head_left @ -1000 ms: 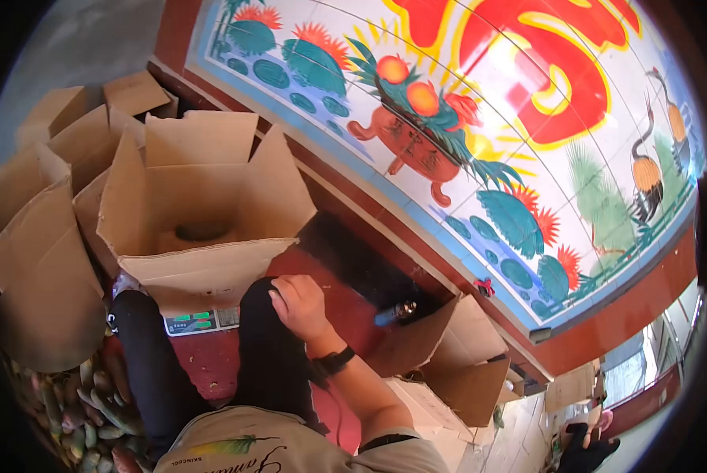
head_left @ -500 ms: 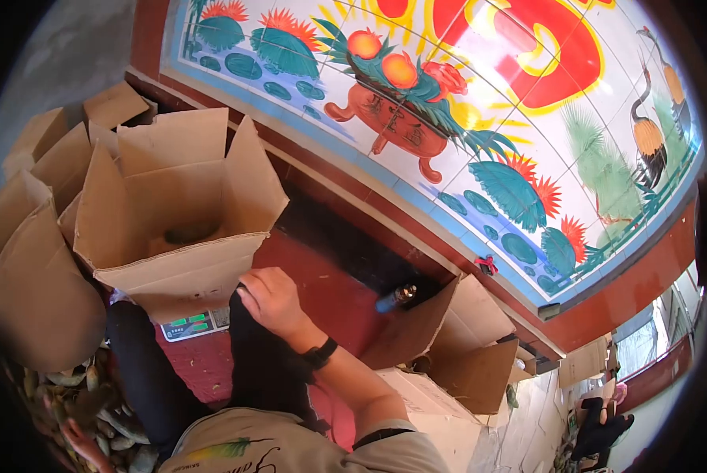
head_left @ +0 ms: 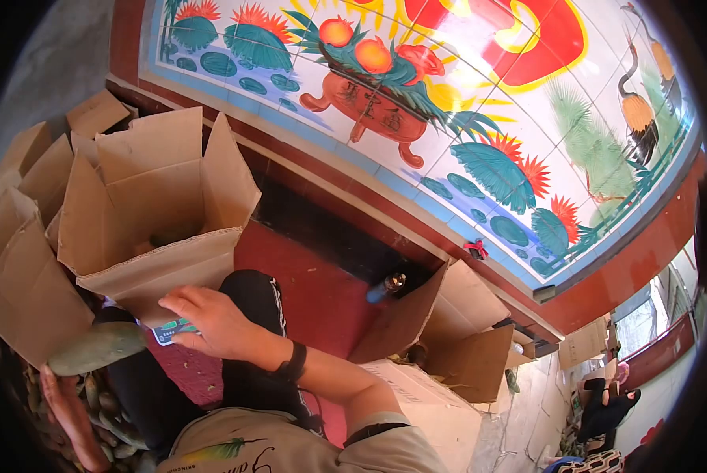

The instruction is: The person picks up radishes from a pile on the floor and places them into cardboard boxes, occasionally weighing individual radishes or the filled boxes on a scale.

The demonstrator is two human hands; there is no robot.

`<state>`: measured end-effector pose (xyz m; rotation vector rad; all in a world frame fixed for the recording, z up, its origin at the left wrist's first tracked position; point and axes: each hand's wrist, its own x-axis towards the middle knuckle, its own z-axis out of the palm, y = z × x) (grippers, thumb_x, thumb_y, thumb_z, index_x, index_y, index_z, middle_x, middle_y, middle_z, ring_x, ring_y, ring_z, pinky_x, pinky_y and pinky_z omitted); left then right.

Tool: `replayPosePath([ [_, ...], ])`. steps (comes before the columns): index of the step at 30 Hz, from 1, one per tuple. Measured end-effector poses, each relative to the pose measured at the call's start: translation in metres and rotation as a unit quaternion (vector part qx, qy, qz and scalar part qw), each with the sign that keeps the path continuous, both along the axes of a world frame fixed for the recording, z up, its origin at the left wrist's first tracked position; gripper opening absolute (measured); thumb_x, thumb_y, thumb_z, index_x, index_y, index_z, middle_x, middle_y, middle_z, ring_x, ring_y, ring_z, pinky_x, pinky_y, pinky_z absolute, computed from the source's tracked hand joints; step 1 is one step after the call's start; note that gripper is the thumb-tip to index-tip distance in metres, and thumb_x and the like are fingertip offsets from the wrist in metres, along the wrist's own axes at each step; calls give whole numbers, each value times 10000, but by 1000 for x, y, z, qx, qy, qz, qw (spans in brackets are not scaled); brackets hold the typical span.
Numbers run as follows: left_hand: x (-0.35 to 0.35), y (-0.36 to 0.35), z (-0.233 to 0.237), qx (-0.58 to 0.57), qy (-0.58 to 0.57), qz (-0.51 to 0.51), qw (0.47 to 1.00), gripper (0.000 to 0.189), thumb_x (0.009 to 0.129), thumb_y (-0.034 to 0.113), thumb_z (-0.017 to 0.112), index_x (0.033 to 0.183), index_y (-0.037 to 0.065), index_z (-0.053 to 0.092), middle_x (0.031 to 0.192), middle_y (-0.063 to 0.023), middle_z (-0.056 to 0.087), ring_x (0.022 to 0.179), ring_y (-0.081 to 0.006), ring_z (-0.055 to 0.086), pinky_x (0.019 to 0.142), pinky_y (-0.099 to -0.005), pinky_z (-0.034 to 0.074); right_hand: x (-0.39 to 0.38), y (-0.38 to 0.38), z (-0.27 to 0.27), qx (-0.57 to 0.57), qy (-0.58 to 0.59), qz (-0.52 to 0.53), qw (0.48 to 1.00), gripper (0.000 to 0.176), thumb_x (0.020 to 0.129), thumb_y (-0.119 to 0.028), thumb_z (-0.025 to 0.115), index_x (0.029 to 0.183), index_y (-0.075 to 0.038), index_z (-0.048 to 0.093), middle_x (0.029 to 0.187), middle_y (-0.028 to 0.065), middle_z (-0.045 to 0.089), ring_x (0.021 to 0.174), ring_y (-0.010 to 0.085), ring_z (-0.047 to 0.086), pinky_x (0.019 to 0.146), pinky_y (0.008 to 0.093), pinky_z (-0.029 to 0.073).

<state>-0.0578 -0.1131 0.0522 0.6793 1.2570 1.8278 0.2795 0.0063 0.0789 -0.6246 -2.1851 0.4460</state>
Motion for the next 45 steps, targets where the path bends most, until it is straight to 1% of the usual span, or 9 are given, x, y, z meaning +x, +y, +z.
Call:
replayPosePath([
  [4,47,25,-5,58,4,-67,996,256,907,263,459,1060,58,480,940,-48,565,817,-125,563,669,-251,446,-4,-11,8,-94,8,68,993,600,712,-221,648,1219,-31,390,1056,161,494,896,341,517,757,379,441],
  [11,76,47,-2,77,-37,-153,985,201,913,238,447,1037,84,483,948,-36,581,831,-126,581,687,-255,464,2,-10,7,-154,36,56,986,536,741,-167,644,1201,-29,406,1039,168,511,908,340,530,763,358,441],
  [13,74,54,-9,93,-32,-198,975,273,914,266,439,1109,77,467,1033,-61,562,896,-152,567,746,-278,460,5,-6,13,-127,82,20,988,491,736,-130,648,1168,-20,441,1011,173,533,907,335,544,770,345,441],
  [17,85,60,1,109,186,-126,968,444,914,286,382,1277,37,325,1125,-107,504,996,-188,510,833,-311,410,21,4,44,-101,70,-58,991,435,744,-158,633,1119,5,484,1073,186,543,992,312,540,845,347,424],
  [18,82,62,2,115,259,-111,953,452,912,262,360,1297,37,285,1128,-113,502,1005,-204,507,837,-316,402,24,8,47,-81,76,-119,987,440,727,-150,638,1111,8,492,1074,178,546,1001,295,541,860,342,419],
  [23,79,77,-32,82,315,-22,945,567,831,93,417,1343,45,178,1325,-131,300,1201,-243,340,962,-363,289,31,45,61,-34,165,-269,948,389,753,-113,608,1097,25,490,1034,170,549,955,267,544,834,325,418],
  [28,82,94,-63,97,306,-50,946,698,780,-10,457,1362,29,75,1391,-158,173,1279,-279,226,1036,-394,182,23,85,62,61,23,-272,960,356,759,-141,618,1066,1,509,989,187,568,862,319,575,756,353,457],
  [34,81,104,-74,104,358,-71,925,711,781,33,506,1347,-34,80,1377,-213,200,1291,-304,204,1056,-365,147,-6,113,60,-11,-180,-282,942,310,734,-155,626,998,-24,531,896,180,590,811,335,576,696,388,461],
  [45,81,103,-70,89,407,-57,907,741,774,132,562,1339,-42,115,1382,-251,160,1285,-364,194,1047,-375,181,-19,126,44,51,-131,-267,953,146,785,-97,558,913,-29,572,873,169,587,790,330,579,682,371,463],
])
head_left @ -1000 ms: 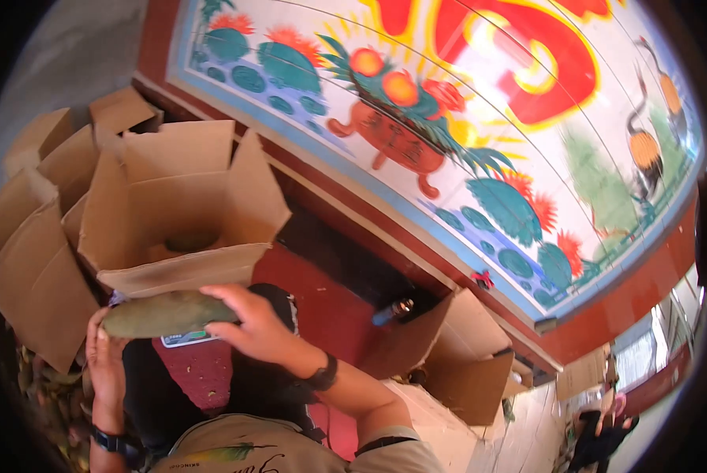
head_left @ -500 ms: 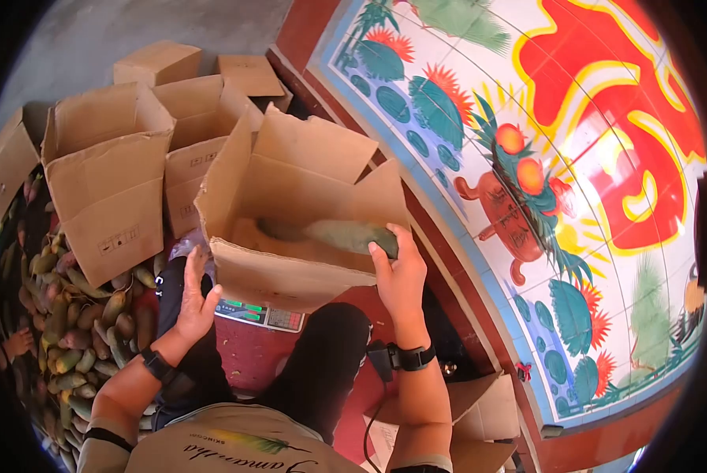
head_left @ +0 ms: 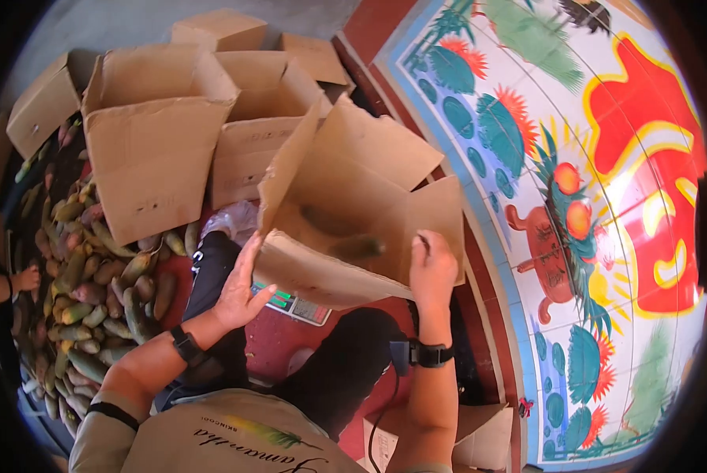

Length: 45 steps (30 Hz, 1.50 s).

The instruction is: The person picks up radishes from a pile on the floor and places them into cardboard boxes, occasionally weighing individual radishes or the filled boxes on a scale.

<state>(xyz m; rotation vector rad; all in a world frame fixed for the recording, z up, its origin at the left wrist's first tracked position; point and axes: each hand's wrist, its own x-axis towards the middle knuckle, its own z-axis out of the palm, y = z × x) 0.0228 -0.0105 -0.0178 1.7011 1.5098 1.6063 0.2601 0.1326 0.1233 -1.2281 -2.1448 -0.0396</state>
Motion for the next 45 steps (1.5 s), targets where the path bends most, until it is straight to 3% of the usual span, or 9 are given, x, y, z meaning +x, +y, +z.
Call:
replayPosePath([
  [13,-28,-48,2,18,-200,27,979,428,828,61,508,1241,37,398,1374,-118,247,1243,-247,297,943,-362,358,2,-48,-29,-33,115,69,990,140,885,-49,419,892,25,538,884,122,593,828,200,558,786,311,432],
  [17,-104,-114,-38,-70,92,276,954,291,818,26,468,1104,50,518,1240,-128,428,1112,-218,446,884,-317,405,3,-59,-21,181,69,88,977,179,915,-75,379,897,49,508,880,136,580,808,271,555,762,356,442],
  [24,-154,-280,-121,-342,63,399,848,167,748,139,519,869,54,596,870,-157,574,847,-351,543,743,-406,444,5,-83,-67,69,-46,237,968,191,887,-131,453,785,20,510,731,138,547,669,304,517,613,400,427],
  [28,-148,-375,-231,-454,84,370,806,166,748,166,488,821,72,604,748,-145,586,741,-351,564,699,-417,458,7,-86,-115,22,-87,235,968,133,843,-92,482,760,9,505,669,148,507,624,321,493,567,419,396],
  [30,-134,-409,-286,-597,465,147,637,199,730,183,503,867,86,611,742,-129,606,735,-333,588,694,-403,472,11,-84,-134,0,-104,174,979,119,829,-84,487,838,20,545,700,135,543,617,274,537,557,362,429],
  [33,-97,-396,-226,-673,-6,269,689,265,716,213,527,932,82,606,812,-137,621,813,-315,598,712,-384,479,12,-83,-154,13,-117,171,978,127,830,-81,482,871,22,543,722,143,553,642,280,547,594,371,440],
  [40,-58,-380,-225,-743,-73,249,617,368,658,176,606,980,1,573,997,-177,589,937,-302,576,785,-384,477,18,-83,-166,-19,-142,138,980,141,807,-59,483,903,28,540,802,166,582,721,299,573,671,376,459],
  [44,-44,-422,-352,-776,49,92,622,424,661,225,645,1032,26,591,1056,-169,568,995,-275,557,812,-368,472,15,-86,-167,-28,-136,146,980,154,791,-41,484,921,24,535,793,163,580,710,295,573,670,376,460],
  [45,-55,-384,-276,-789,193,-54,581,477,652,294,678,1063,67,594,1105,-158,554,1039,-266,530,849,-374,450,16,-85,-168,-13,-141,152,978,155,788,-36,484,922,23,535,785,161,579,703,296,572,665,376,461],
])
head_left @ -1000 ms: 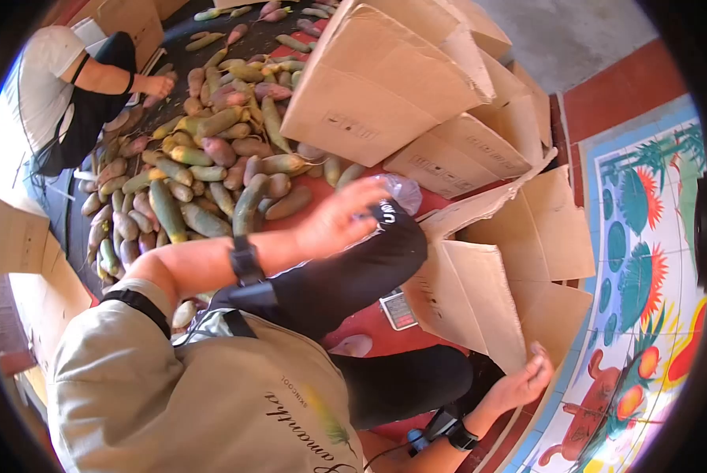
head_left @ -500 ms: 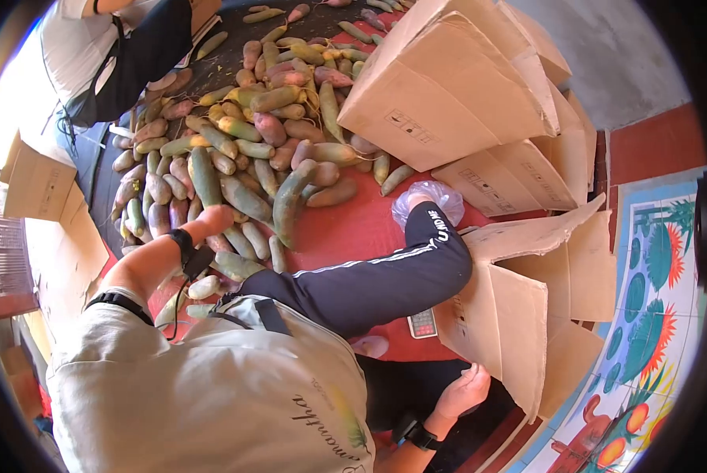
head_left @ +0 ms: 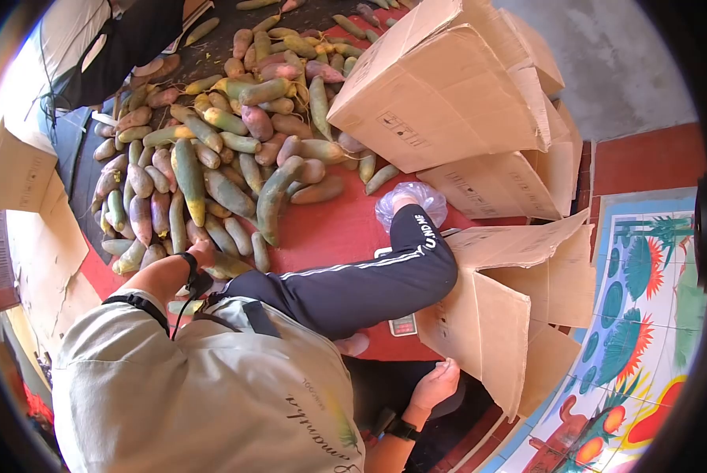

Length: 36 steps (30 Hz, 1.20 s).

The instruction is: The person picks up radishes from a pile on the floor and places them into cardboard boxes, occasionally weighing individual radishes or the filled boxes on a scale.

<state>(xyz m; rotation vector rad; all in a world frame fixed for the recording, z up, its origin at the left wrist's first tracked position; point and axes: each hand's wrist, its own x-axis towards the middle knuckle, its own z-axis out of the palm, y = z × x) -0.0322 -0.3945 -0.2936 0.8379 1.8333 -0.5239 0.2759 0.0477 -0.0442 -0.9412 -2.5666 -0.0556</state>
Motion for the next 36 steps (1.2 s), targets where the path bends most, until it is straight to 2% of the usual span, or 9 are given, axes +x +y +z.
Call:
replayPosePath([
  [1,-2,5,19,4,2,0,1000,477,652,294,678,1063,67,594,1105,-158,554,1039,-266,530,849,-374,450,-2,0,1,4,2,0,1000,155,788,-36,484,922,23,535,785,161,579,703,296,572,665,376,461],
  [3,-4,12,34,-50,0,276,960,537,616,355,709,1076,104,596,1152,-123,537,1094,-270,490,883,-362,421,-3,-2,3,-5,-2,10,1000,160,785,-29,480,925,22,536,788,160,581,705,298,573,664,375,461],
  [8,-14,27,46,-4,-40,223,974,541,648,510,656,949,60,648,763,-85,656,694,-223,636,685,-342,513,-8,-2,6,-18,19,18,1000,144,773,-14,476,900,21,534,785,159,580,707,307,571,664,374,461],
  [11,-31,60,100,15,-76,326,942,513,678,490,641,943,51,647,786,-86,656,716,-216,637,682,-344,510,-8,-1,8,-5,28,32,999,128,764,-3,475,877,19,531,778,161,578,710,314,569,664,376,461],
  [15,-57,83,146,134,69,127,980,550,672,530,625,893,28,650,824,-128,647,800,-267,625,709,-349,494,-9,-4,10,-35,60,30,997,112,761,11,474,859,20,526,777,163,575,729,308,572,666,374,462],
  [20,-89,98,201,267,154,173,935,510,655,488,657,828,9,637,793,-154,625,760,-293,610,655,-351,487,-13,-9,10,-98,106,8,990,114,760,33,467,858,25,525,780,159,573,737,297,573,667,362,463],
  [26,-80,143,283,510,-94,451,726,445,804,340,600,1040,-34,550,874,-81,601,753,-147,569,656,-281,496,-28,-18,37,-166,152,20,974,80,813,11,464,865,25,524,684,98,555,603,192,546,583,291,453],
  [30,-57,174,303,526,-299,428,671,505,809,363,596,1125,-20,507,1009,-76,572,880,-149,542,710,-282,487,-27,-23,69,-213,205,-24,955,97,867,-46,457,860,18,530,610,23,527,515,78,481,504,214,412],
  [36,2,230,314,477,-480,268,686,502,826,421,552,1076,-14,534,982,-79,567,869,-162,539,725,-296,488,-52,-52,125,-348,279,109,888,394,825,-165,543,1155,34,460,1060,115,518,943,174,508,825,285,408],
])
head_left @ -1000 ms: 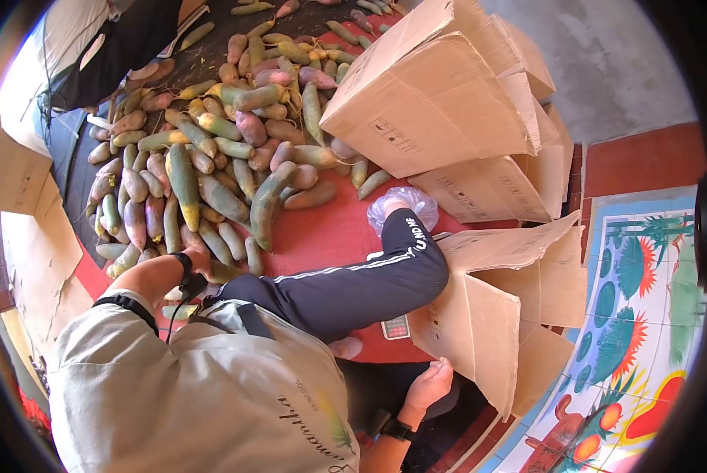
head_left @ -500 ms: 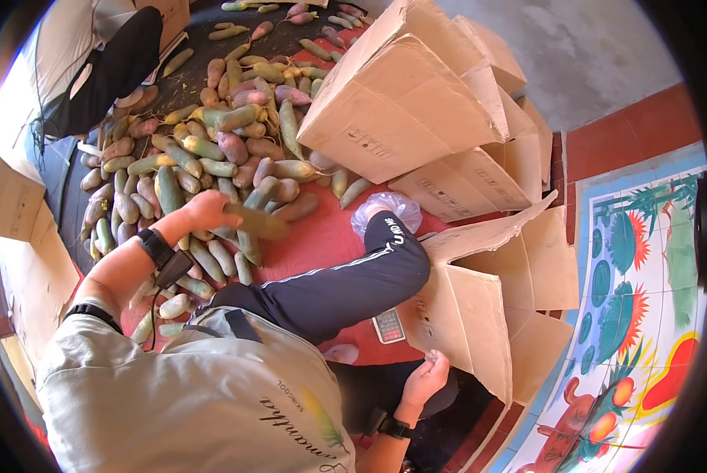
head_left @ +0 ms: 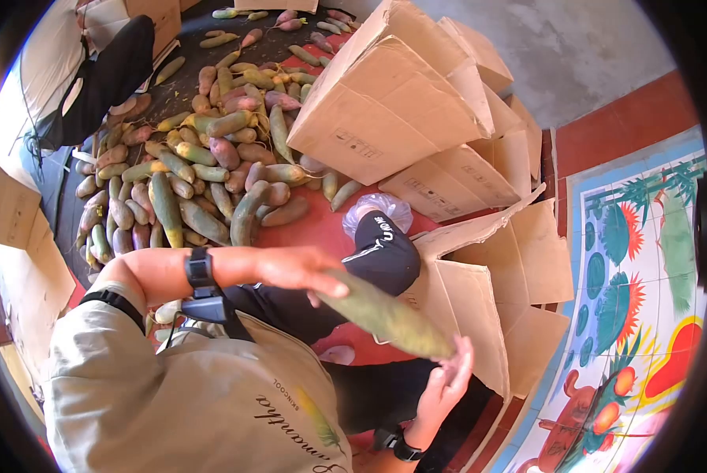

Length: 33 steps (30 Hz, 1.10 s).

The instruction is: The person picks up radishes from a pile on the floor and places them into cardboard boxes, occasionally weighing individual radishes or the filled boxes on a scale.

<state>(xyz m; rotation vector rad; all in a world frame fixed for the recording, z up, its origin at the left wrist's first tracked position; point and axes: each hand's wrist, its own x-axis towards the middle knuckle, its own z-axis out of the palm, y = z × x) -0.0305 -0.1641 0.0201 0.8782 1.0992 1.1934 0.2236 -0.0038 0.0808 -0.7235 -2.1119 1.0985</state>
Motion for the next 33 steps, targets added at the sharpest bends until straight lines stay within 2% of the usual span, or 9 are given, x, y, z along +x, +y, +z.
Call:
replayPosePath([
  [3,12,13,-2,-19,11,-63,998,471,834,394,556,1085,-3,525,932,-48,559,825,-128,523,710,-275,462,14,5,3,51,-133,59,988,463,721,-56,567,1163,37,465,1100,110,503,995,176,499,869,302,399],
  [6,10,19,-7,13,-13,-31,999,482,848,388,539,1125,-4,503,927,-44,551,822,-121,518,727,-272,451,15,-3,4,-100,-73,25,992,496,604,-55,639,1081,29,533,1039,129,536,1020,240,500,901,336,380],
  [10,0,17,-2,76,-7,-10,997,452,885,333,492,1196,7,454,934,-47,544,848,-123,526,767,-281,445,22,1,14,21,-33,-19,999,476,569,1,645,1034,31,547,1043,131,541,971,235,527,875,329,402],
  [11,-8,12,1,56,2,15,998,416,895,304,480,1187,8,459,973,-57,548,859,-130,542,783,-285,446,31,8,18,71,-41,-34,996,489,643,52,501,1132,45,489,1079,116,524,973,182,518,868,304,412],
  [17,-70,-47,-88,-113,149,233,954,338,884,276,481,1100,19,518,934,-86,592,826,-174,580,772,-304,459,41,38,63,217,55,-312,923,352,821,-44,475,1167,20,471,1106,144,523,978,239,518,841,312,431],
  [19,-87,-88,-144,-147,405,211,877,320,837,283,517,1045,43,554,891,-128,609,789,-245,589,746,-326,464,33,39,69,251,26,-357,899,329,857,-131,517,1147,20,479,1106,144,525,973,232,522,835,313,435],
  [21,-90,-125,-189,-322,405,163,840,342,780,324,545,1037,99,564,958,-158,597,876,-328,572,785,-365,456,34,56,66,309,-4,-387,869,330,847,-150,547,1126,16,489,1096,132,531,953,229,529,817,316,441],
  [25,-68,-204,-285,-396,431,111,803,400,766,341,542,1092,110,551,998,-162,594,949,-325,555,809,-402,442,46,100,37,272,-113,-304,906,344,845,-172,563,1128,9,487,1075,129,536,917,220,529,802,304,417],
  [33,-12,-224,-263,-540,347,44,766,399,733,270,537,1080,75,556,1006,-172,590,963,-327,556,819,-397,443,36,122,17,284,-158,-282,903,263,900,-185,445,970,45,550,910,149,588,844,258,554,782,328,427],
])
